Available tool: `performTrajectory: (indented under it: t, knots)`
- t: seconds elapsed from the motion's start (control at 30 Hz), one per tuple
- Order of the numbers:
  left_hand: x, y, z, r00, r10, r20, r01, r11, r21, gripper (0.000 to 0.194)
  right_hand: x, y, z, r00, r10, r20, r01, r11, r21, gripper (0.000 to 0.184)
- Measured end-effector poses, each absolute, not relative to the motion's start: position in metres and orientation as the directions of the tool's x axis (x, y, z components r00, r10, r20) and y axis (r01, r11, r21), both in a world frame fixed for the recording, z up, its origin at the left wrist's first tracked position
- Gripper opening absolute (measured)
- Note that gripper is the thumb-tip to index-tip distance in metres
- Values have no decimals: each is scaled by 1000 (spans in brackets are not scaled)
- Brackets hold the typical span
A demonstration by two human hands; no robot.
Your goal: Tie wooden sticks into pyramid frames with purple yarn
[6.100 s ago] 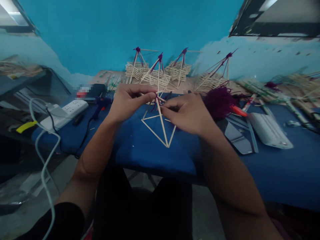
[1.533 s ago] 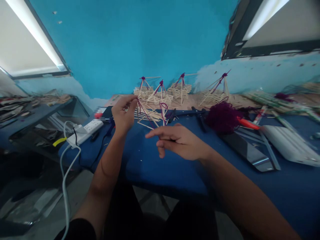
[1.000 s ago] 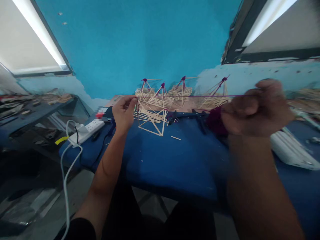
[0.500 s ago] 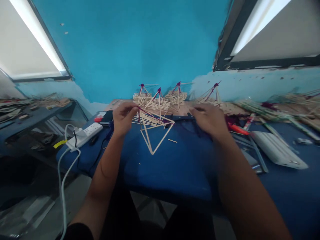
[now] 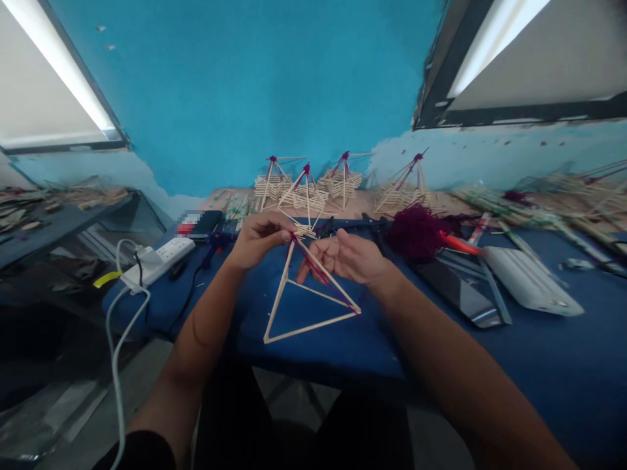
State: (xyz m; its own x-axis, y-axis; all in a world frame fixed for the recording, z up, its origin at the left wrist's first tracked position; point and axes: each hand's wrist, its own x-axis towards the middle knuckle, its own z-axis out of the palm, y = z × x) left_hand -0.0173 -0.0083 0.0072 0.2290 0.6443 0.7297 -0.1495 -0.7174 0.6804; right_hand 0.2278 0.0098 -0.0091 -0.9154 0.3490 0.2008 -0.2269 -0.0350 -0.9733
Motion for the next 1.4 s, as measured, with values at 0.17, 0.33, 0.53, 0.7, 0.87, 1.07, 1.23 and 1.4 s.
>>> performTrajectory:
  t: [0.17, 0.33, 0.53, 0.7, 0.87, 1.07, 1.23, 1.4]
  knots:
    - [-16, -9, 6, 218, 697, 683, -112, -677, 727, 44, 220, 4, -16, -927, 292, 235, -280, -124, -952, 91]
    - [-16, -11, 8, 218, 699, 681, -81, -682, 727, 49, 217, 2, -17, -921, 294, 257, -307, -138, -942, 92]
    - [-16, -14, 9, 286, 644, 710, -53, -729, 683, 44, 215, -1, -21, -913, 278, 300, -344, -127, -930, 87]
    - [-18, -13, 9, 257, 684, 682, -9, -704, 710, 54, 215, 3, -20, -892, 406, 200, -250, -75, -965, 88]
    - [-22, -11, 8, 279, 624, 729, -54, -748, 661, 41, 215, 9, -14, -676, 704, 217, -337, -33, -941, 51]
    - [-19, -18, 13, 344, 486, 804, 126, -872, 473, 22, 225, 11, 3, -312, 873, 376, -465, 205, -861, 36]
    - [-9, -25, 16, 326, 354, 876, 376, -899, 223, 12, 229, -10, 20, -160, 807, 569, -399, 474, -785, 23]
    - [0, -28, 12, 211, 258, 943, 566, -819, 97, 11, 218, -43, 22, -224, 688, 691, -224, 653, -723, 7]
